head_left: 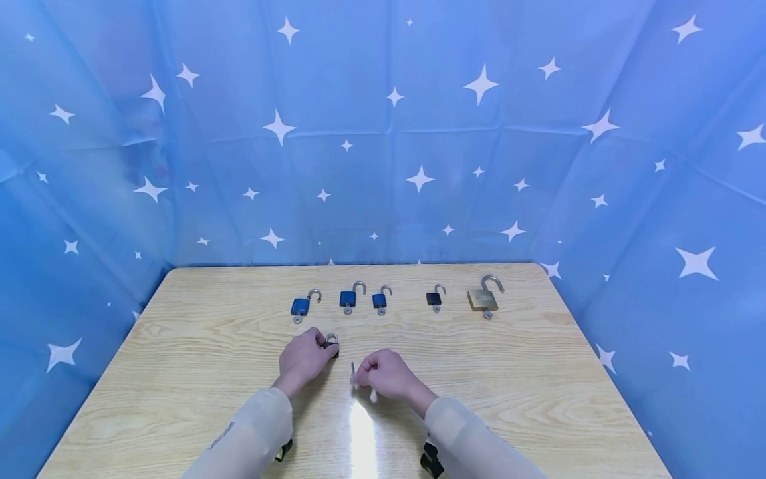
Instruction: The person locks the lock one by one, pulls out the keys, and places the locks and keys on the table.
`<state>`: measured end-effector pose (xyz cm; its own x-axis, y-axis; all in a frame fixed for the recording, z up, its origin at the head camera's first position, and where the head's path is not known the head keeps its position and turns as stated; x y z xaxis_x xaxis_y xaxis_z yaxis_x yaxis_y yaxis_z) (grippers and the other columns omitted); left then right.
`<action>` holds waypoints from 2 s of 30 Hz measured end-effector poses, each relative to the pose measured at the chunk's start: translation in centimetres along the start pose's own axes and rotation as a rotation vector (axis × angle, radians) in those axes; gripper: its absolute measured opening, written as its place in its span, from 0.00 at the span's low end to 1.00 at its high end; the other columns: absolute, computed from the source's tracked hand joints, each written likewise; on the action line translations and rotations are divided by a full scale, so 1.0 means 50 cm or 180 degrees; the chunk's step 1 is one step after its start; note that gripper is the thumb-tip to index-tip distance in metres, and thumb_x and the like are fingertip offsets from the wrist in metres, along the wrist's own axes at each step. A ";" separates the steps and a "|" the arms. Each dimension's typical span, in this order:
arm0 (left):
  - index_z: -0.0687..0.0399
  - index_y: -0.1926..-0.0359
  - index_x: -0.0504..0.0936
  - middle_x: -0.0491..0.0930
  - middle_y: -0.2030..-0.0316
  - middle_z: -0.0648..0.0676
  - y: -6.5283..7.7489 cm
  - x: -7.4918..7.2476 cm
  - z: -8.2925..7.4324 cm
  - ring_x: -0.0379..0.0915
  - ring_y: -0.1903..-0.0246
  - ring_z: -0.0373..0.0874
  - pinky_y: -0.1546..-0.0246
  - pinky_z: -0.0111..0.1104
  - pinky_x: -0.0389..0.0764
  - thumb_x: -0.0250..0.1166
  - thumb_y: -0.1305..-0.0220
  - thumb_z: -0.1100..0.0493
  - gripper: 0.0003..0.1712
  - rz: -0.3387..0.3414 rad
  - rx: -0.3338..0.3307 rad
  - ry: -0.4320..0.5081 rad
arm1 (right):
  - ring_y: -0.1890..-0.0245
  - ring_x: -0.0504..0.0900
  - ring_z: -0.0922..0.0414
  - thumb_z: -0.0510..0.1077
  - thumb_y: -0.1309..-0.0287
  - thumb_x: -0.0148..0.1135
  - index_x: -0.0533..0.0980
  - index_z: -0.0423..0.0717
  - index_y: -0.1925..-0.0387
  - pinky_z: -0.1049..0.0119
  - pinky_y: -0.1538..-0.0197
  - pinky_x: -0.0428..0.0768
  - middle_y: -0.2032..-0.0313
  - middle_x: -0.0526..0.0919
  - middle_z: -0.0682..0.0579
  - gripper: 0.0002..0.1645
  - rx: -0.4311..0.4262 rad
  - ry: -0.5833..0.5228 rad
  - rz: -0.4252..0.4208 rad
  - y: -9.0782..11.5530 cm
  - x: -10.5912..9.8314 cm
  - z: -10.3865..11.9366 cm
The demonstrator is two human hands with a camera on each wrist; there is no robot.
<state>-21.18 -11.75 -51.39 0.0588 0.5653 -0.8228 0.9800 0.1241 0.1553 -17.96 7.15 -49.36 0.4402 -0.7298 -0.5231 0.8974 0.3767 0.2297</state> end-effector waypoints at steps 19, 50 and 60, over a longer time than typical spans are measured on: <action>0.50 0.63 0.79 0.80 0.72 0.48 -0.005 -0.005 0.014 0.72 0.73 0.43 0.74 0.33 0.65 0.64 0.39 0.40 0.19 0.0046 -0.0012 0.0092 | 0.71 0.78 0.61 0.43 0.50 0.65 0.81 0.43 0.80 0.62 0.60 0.76 0.74 0.86 0.56 0.09 0.0172 0.0052 -0.0187 0.003 0.020 0.013; 0.52 0.56 0.80 0.83 0.65 0.52 -0.018 -0.069 0.080 0.73 0.73 0.43 0.75 0.32 0.66 0.55 0.31 0.43 0.18 -0.0092 -0.0185 0.0290 | 0.90 0.57 0.62 0.46 0.52 0.62 0.60 0.56 0.97 0.70 0.82 0.52 0.95 0.56 0.63 0.26 0.0436 0.0667 -0.0347 -0.047 0.075 0.035; 0.50 0.58 0.80 0.81 0.68 0.51 -0.019 -0.072 0.083 0.72 0.73 0.45 0.75 0.33 0.66 0.55 0.31 0.43 0.17 -0.0109 -0.0219 0.0250 | 0.90 0.55 0.62 0.44 0.56 0.61 0.58 0.56 0.97 0.68 0.84 0.52 0.95 0.54 0.63 0.25 0.0649 0.0850 -0.0506 -0.060 0.091 0.047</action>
<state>-21.56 -17.29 -50.87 0.0078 0.6216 -0.7833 0.9657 0.1986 0.1672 -18.59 1.35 -50.53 0.2959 -0.5854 -0.7548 0.9532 0.1296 0.2732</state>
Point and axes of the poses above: each hand's wrist, its own y-axis away from the middle knuckle, its own x-axis out of the palm, z = x × y, the point moved 2 cm from there along -y, towards the middle knuckle
